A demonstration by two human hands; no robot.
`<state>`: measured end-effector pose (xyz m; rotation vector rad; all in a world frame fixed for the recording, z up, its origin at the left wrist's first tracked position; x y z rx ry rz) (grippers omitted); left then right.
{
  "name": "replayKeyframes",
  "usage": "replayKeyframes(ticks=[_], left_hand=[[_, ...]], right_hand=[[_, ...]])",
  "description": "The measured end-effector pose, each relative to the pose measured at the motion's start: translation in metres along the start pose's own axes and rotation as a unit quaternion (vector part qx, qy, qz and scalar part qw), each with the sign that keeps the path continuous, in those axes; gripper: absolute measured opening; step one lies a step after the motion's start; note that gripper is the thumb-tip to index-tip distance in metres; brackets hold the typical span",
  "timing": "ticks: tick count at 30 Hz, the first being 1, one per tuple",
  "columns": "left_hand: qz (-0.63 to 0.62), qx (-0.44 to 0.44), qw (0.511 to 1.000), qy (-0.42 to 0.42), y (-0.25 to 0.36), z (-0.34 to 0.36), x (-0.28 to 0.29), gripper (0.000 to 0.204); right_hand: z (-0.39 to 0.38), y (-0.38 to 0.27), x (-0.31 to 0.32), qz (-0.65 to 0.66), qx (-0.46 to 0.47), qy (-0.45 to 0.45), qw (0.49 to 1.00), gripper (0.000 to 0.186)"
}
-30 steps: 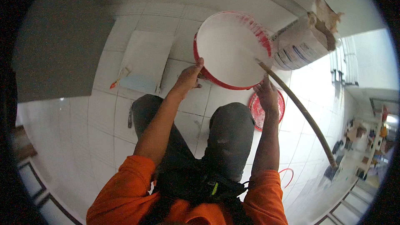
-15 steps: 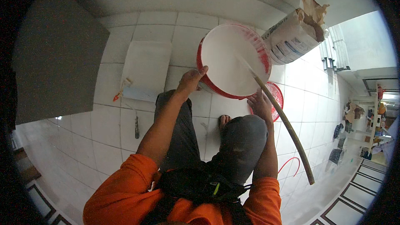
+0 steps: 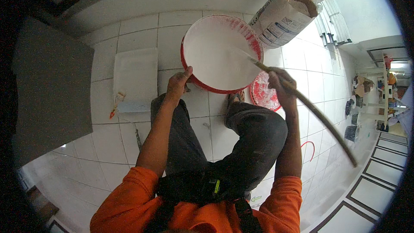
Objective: The person removes the lid from a bucket, uses a wooden stick to stir the white liquid inside, and then replaces the lid.
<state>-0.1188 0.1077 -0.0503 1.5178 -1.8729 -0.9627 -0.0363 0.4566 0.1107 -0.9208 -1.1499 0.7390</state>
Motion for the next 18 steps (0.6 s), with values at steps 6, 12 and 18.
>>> replayKeyframes(ticks=[6,12,18], left_hand=[[-0.031,0.007,0.999,0.006,0.001,-0.002,0.004,0.092],[-0.028,0.018,0.999,0.026,0.005,-0.003,-0.003,0.085],[-0.01,0.035,0.999,0.007,0.01,-0.001,0.002,0.081]], right_hand=[[0.041,-0.105,0.018,-0.149,0.019,0.055,0.987,0.036],[0.047,-0.149,0.011,-0.218,0.043,0.064,0.973,0.041],[0.022,-0.104,-0.004,-0.157,-0.036,0.006,0.987,0.03]])
Point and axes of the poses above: each hand's wrist, its own z-axis towards the middle knuckle, its own x-axis out of the back of the hand, y = z × x, the point moved 7 cm from there along z, towards the middle knuckle, and after that the axes turned 7 degrees about x, right-handed, at the moved point
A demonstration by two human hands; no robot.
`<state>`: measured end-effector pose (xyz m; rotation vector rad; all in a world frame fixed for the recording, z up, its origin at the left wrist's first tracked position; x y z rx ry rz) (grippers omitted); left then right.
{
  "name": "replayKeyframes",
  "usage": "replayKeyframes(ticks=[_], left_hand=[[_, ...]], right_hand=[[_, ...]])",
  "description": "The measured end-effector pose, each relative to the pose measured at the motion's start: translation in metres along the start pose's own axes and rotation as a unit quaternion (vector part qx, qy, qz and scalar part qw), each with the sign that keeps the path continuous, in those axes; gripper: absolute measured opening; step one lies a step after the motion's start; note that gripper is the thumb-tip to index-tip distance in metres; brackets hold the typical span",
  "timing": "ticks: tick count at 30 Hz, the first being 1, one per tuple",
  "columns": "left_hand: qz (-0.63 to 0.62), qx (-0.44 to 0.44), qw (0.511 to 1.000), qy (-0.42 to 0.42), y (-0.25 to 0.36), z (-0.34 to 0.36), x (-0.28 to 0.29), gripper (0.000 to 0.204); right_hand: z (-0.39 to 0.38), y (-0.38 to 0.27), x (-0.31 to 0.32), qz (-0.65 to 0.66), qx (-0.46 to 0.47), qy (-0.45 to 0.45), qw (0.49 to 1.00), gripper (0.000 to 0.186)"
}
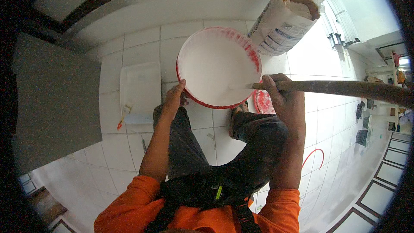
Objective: The person removes the lid from a bucket, uses a wooden stick to stir the white liquid inside, and then replaces the lid.
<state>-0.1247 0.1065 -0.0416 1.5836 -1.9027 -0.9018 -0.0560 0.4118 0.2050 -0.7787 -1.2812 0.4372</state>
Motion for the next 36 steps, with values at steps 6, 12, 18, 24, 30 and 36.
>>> replayKeyframes(ticks=[6,12,18,24,30,36], left_hand=[[0.007,-0.024,0.999,0.046,0.031,0.034,0.029,0.082],[0.015,-0.027,0.999,-0.019,0.048,0.05,0.028,0.081],[0.0,-0.018,0.998,-0.056,0.051,0.04,0.016,0.081],[-0.001,-0.021,0.999,-0.03,0.034,0.05,0.027,0.078],[-0.029,-0.051,0.998,-0.027,0.005,0.016,0.02,0.089],[-0.096,-0.028,0.995,-0.013,-0.027,-0.033,0.019,0.083]], right_hand=[[-0.002,0.008,-0.006,0.008,-0.002,-0.086,0.996,0.027],[0.005,0.018,-0.015,0.019,-0.015,-0.122,0.992,0.025],[-0.006,0.016,-0.025,0.017,0.032,-0.185,0.982,0.028],[-0.018,0.033,-0.019,0.019,-0.104,-0.105,0.989,0.038],[-0.058,0.045,-0.019,0.078,-0.154,-0.004,0.985,0.047],[-0.116,0.084,-0.088,0.215,-0.188,0.169,0.943,0.069]])
Point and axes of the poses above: each hand's wrist, its own z-axis towards the middle knuckle, its own x-axis out of the back of the hand, y = z × x, the point moved 7 cm from there along z, towards the middle knuckle, and after that the axes turned 7 degrees about x, right-handed, at the moved point
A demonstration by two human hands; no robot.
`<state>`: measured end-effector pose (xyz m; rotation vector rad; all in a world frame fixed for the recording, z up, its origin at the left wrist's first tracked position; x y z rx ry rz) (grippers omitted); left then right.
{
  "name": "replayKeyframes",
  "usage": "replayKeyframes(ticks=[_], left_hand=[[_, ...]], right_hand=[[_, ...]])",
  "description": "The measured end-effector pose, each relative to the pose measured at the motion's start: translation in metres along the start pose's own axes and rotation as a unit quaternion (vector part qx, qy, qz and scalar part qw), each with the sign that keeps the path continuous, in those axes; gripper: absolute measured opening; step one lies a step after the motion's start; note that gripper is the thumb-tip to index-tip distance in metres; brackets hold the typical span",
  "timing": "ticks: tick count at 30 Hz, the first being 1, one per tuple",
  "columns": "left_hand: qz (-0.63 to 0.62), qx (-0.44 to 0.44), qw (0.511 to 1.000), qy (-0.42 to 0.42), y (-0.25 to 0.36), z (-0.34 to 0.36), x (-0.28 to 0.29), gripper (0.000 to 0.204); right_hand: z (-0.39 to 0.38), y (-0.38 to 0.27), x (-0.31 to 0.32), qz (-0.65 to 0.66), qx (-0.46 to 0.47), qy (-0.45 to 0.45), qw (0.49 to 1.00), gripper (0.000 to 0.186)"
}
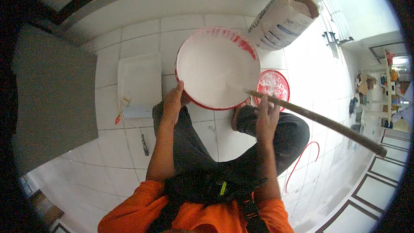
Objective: The person removes the lid from a bucket, uses a wooden stick to stir the white liquid inside, and then replaces the lid.
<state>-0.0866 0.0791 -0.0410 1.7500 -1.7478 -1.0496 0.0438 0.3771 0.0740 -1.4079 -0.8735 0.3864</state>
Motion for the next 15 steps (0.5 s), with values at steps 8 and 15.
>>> replayKeyframes(ticks=[8,15], left_hand=[[-0.056,0.022,0.998,0.024,-0.028,-0.025,0.005,0.071],[-0.063,-0.008,0.996,0.069,-0.023,-0.034,-0.004,0.067]], right_hand=[[-0.055,0.054,-0.077,0.189,-0.204,-0.167,0.946,0.074],[-0.035,0.041,-0.073,0.162,-0.138,-0.213,0.954,0.047]])
Point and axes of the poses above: each hand's wrist, its own z-axis towards the middle knuckle, its own x-axis out of the back of the hand, y = z × x, the point moved 7 cm from there along z, towards the middle knuckle, and after that the axes turned 7 degrees about x, right-handed, at the moved point
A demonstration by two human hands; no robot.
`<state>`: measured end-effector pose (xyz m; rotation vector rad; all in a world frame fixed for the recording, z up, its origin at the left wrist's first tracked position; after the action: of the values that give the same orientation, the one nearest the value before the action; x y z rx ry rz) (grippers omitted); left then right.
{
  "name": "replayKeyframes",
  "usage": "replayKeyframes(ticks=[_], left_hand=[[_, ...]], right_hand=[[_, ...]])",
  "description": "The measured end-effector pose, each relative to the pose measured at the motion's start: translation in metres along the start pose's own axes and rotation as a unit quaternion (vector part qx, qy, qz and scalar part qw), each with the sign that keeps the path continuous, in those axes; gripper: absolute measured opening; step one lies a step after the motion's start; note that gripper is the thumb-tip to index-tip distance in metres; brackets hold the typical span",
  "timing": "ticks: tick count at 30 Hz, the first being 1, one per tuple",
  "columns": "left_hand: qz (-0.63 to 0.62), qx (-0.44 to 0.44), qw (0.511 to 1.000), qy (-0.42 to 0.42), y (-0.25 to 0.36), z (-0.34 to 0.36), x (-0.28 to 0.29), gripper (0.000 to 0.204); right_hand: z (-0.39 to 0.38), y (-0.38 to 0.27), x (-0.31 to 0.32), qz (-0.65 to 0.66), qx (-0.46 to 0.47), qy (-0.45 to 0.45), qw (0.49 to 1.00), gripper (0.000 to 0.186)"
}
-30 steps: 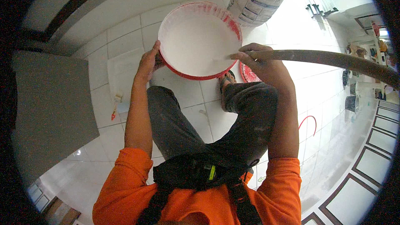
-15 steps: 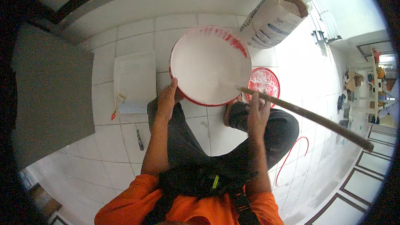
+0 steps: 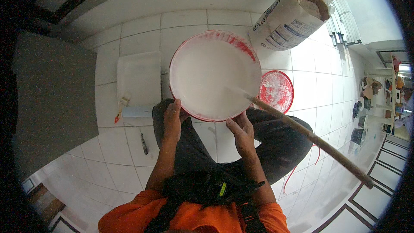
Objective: The person removes the lid from a bucket, uses a wooden stick to stir the white liquid inside, and then replaces the lid.
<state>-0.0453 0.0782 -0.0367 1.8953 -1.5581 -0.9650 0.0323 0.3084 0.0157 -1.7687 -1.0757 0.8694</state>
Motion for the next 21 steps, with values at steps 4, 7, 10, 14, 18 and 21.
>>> replayKeyframes(ticks=[4,7,10,14,18,21], left_hand=[[-0.025,-0.014,0.999,-0.016,-0.007,-0.01,-0.015,0.059],[-0.1,0.005,0.995,0.031,-0.024,-0.019,-0.034,0.052],[-0.141,0.012,0.988,0.054,-0.057,-0.02,-0.047,0.048],[-0.094,-0.011,0.995,0.031,-0.108,-0.008,-0.073,0.046],[-0.059,-0.027,0.998,-0.009,-0.077,-0.02,-0.117,0.043],[-0.176,-0.046,0.975,-0.125,-0.068,-0.016,-0.141,0.039]], right_hand=[[0.011,-0.009,0.016,0.027,-0.029,-0.016,0.999,0.037],[0.027,-0.036,0.022,0.002,-0.035,-0.009,0.999,0.038],[0.043,-0.058,0.023,-0.052,-0.049,-0.02,0.997,0.043],[0.083,-0.06,0.062,-0.115,-0.05,-0.069,0.99,0.045],[0.123,-0.082,0.091,-0.178,-0.051,-0.138,0.973,0.044],[0.143,-0.093,0.1,-0.171,-0.064,-0.201,0.962,0.047]])
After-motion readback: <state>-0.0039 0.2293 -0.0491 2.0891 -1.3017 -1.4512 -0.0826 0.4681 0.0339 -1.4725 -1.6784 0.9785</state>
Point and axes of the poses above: each hand's wrist, its own z-axis towards the middle knuckle, its own x-axis out of the back of the hand, y = z × x, the point moved 7 cm from there along z, towards the middle knuckle, and after that the axes turned 7 degrees about x, right-handed, at the moved point
